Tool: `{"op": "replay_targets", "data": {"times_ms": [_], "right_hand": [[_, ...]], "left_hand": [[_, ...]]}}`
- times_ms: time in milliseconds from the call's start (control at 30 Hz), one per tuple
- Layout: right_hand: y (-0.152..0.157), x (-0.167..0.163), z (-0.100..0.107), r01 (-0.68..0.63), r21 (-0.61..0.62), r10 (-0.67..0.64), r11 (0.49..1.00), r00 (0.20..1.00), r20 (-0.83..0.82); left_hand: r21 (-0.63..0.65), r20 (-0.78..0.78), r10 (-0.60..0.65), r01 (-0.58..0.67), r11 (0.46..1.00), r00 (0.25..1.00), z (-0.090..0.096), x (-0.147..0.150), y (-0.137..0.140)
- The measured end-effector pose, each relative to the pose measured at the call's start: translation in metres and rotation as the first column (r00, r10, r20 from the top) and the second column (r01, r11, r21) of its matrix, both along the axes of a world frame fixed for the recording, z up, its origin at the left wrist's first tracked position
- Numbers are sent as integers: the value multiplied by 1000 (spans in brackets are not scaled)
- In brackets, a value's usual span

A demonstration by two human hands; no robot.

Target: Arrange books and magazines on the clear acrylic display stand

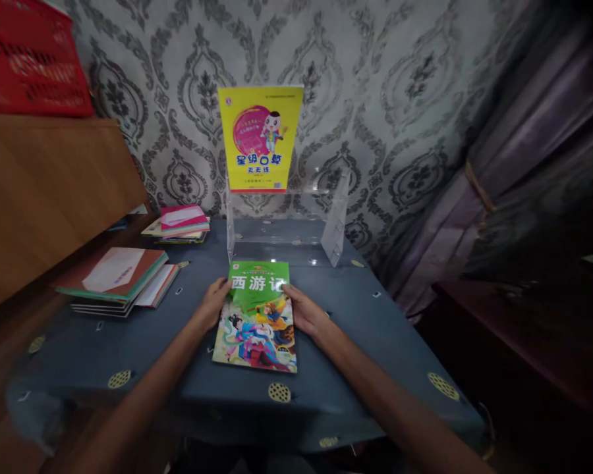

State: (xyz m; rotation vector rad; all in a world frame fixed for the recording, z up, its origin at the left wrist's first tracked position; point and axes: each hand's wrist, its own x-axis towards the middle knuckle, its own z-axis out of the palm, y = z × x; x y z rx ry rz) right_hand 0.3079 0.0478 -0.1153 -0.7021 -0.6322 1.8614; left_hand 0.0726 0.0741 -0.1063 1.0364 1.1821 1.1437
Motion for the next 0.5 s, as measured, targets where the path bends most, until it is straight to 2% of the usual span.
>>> {"op": "replay_targets", "data": {"times_ms": [100, 200, 333, 500], "right_hand": [[-2, 1, 4, 24, -26, -24, 999, 1000, -14], [-2, 0, 6, 35, -28, -36, 999, 999, -12], [-3, -3, 9, 41, -70, -42, 997, 999, -9], [-5, -2, 15, -28, -157, 23, 987, 999, -31]], "left_hand": [[-115, 279, -92, 128, 985, 956, 5, 13, 7], [-82, 405, -90, 135, 987, 910, 5, 22, 8], [-64, 471, -74, 117, 991, 879, 1, 26, 8], [-135, 414, 36, 22, 991, 910, -7, 25, 12]]}}
